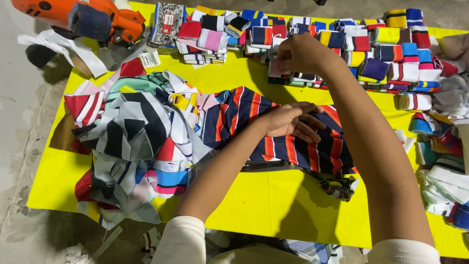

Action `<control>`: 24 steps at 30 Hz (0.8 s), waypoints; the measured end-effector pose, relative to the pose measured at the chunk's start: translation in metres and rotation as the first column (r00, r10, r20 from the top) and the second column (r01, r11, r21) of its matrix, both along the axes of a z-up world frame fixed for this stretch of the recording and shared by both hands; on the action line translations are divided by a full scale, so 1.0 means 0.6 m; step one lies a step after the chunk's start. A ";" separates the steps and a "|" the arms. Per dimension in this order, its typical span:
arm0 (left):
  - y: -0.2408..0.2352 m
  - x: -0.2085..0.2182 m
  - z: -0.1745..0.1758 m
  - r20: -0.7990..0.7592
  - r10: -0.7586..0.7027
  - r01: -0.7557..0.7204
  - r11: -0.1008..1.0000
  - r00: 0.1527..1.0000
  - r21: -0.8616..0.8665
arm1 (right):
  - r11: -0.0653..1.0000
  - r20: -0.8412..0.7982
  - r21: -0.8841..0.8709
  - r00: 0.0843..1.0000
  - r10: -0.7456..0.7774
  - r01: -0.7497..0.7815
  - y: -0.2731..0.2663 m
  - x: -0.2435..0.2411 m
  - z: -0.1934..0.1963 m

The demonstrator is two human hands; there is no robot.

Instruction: Cutting a strip of patterned fabric with scissors and then sorting and stacking small fabric scraps on a table.

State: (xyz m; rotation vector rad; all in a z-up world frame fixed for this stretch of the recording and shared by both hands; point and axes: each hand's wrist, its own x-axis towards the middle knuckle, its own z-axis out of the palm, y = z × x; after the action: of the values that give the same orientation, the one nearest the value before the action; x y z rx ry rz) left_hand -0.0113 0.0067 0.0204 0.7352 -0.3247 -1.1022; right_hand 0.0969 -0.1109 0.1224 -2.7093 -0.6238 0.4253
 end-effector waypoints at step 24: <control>-0.006 -0.003 0.018 -0.018 0.019 -0.017 0.994 1.000 0.108 | 0.973 0.308 0.015 0.926 0.217 -0.232 0.008 -0.036 -0.051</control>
State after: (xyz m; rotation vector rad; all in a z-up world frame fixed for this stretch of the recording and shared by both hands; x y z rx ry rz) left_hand -0.0128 0.0029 0.0313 0.8215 -0.2430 -1.1153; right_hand 0.0753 -0.1060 0.0921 -2.6846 -1.0214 0.0381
